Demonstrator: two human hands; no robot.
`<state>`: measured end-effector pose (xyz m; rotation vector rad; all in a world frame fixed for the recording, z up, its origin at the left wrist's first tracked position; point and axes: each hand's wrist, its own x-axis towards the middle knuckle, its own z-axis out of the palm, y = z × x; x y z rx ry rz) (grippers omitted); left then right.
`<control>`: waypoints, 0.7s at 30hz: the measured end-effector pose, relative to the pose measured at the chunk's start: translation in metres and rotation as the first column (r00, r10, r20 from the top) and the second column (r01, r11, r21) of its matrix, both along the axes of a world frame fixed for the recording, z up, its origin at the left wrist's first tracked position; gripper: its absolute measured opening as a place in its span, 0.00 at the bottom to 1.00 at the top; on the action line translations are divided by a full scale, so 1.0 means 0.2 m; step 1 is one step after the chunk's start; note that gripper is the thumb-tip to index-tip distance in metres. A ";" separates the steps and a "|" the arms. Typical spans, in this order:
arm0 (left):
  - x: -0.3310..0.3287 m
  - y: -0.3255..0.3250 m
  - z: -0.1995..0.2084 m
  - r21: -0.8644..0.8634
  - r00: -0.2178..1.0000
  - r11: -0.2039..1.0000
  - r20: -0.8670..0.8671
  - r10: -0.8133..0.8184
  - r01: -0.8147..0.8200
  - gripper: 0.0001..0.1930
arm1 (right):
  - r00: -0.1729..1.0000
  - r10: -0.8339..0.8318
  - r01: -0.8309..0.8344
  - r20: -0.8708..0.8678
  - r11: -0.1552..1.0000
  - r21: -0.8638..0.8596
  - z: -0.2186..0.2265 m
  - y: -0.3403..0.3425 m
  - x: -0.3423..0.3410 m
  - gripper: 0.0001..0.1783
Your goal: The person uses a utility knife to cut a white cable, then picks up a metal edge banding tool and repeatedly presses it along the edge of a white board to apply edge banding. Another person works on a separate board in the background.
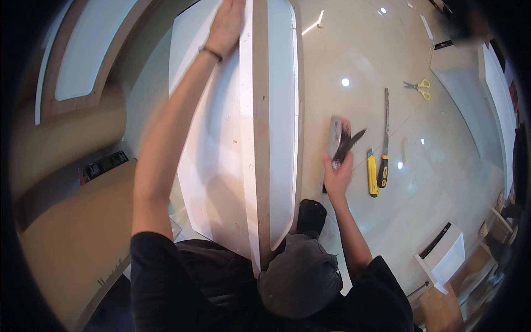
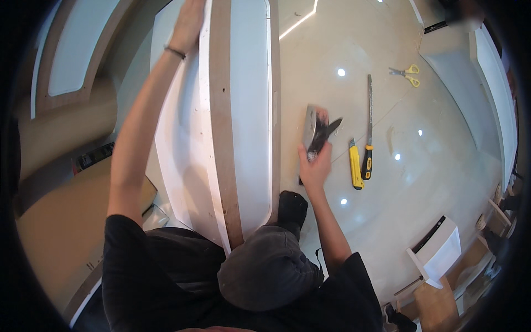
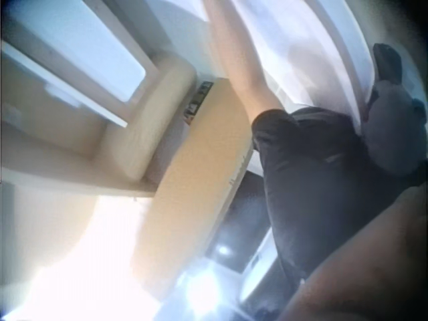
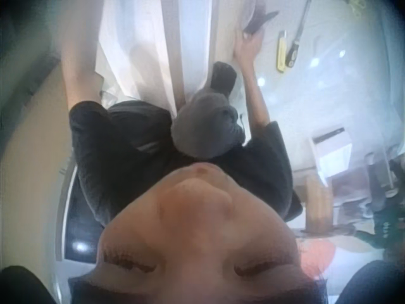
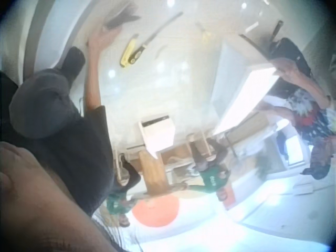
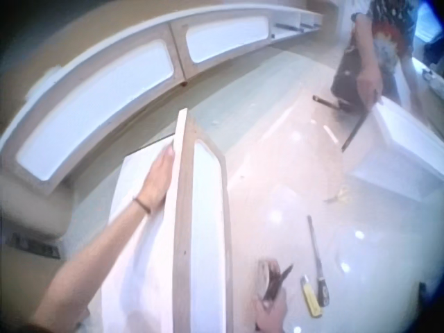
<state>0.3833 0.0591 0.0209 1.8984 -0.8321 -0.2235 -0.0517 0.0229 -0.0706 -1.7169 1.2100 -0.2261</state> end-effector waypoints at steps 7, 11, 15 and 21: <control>-0.60 0.29 0.05 -0.113 0.985 0.982 -0.102 0.138 -0.149 0.27 | 0.808 0.083 -0.216 0.583 0.963 0.163 0.43 -0.28 1.13 0.46; -0.75 0.35 0.08 -0.209 0.972 0.961 -0.188 0.142 -0.181 0.25 | 0.779 0.096 -0.237 0.620 0.960 0.148 0.59 -0.32 1.58 0.44; -0.82 0.39 0.11 -0.154 0.984 0.973 -0.054 0.168 -0.174 0.24 | 0.706 0.180 -0.215 0.685 0.976 -0.034 0.61 -0.34 1.70 0.22; -0.82 0.36 0.10 -0.152 0.975 0.964 -0.033 0.218 -0.220 0.23 | 0.815 0.190 -0.260 0.548 0.964 0.051 0.68 -0.25 1.49 0.37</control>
